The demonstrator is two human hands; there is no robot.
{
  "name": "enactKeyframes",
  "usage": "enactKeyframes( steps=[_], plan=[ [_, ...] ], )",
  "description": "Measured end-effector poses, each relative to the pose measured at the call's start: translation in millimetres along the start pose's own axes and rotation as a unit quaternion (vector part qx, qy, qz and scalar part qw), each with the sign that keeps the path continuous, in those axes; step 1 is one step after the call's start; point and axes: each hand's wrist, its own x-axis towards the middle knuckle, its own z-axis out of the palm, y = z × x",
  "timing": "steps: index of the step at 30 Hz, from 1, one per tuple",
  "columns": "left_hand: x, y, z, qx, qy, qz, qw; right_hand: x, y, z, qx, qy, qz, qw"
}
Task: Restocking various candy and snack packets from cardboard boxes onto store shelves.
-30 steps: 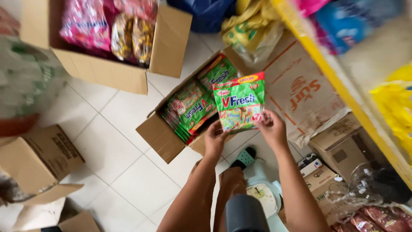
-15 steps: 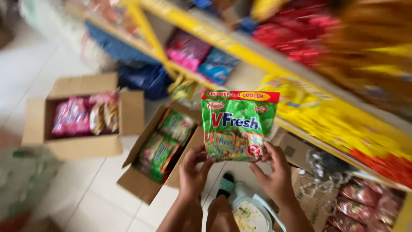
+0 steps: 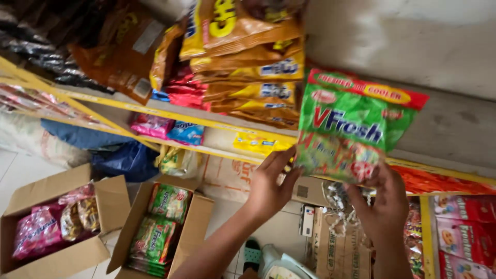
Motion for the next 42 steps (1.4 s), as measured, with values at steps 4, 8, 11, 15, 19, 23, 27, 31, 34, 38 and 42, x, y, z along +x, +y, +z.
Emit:
enactKeyframes(
  steps=[4, 8, 11, 15, 19, 23, 27, 31, 34, 38, 42],
  plan=[
    [40, -16, 47, 0.031, -0.002, 0.015, 0.999, 45, 54, -14, -0.006, 0.004, -0.015, 1.000],
    [62, -46, 82, 0.142, 0.013, 0.027, 0.989, 80, 111, -2, -0.034, 0.005, -0.029, 0.999],
    [65, -56, 95, 0.239, 0.004, 0.046, 0.970, 96, 132, 8, -0.061, -0.006, -0.044, 0.997],
    [62, -51, 101, 0.414, -0.054, 0.082, 0.905, 97, 126, 14, -0.131, -0.035, -0.057, 0.989],
    [59, -50, 113, 0.481, -0.094, 0.019, 0.872, 99, 114, 13, -0.144, -0.054, -0.062, 0.986],
    [44, -34, 114, 0.521, -0.076, 0.017, 0.850, 99, 110, 10, -0.147, -0.066, -0.059, 0.985],
    [20, -11, 87, 0.399, -0.094, 0.043, 0.911, 103, 53, 15, -0.236, -0.031, -0.134, 0.962],
    [-16, -53, 44, 0.317, -0.096, 0.031, 0.943, 69, 48, 24, -0.255, 0.006, -0.163, 0.953],
    [-60, -101, -1, 0.290, -0.068, -0.045, 0.953, 32, 42, 48, -0.127, -0.005, -0.086, 0.988],
    [-144, -174, -62, 0.155, 0.067, -0.259, 0.951, -5, 32, 117, -0.068, -0.087, -0.045, 0.993],
    [-278, -269, -94, 0.019, 0.204, -0.447, 0.871, -51, 31, 199, -0.031, -0.207, -0.049, 0.977]
  ],
)
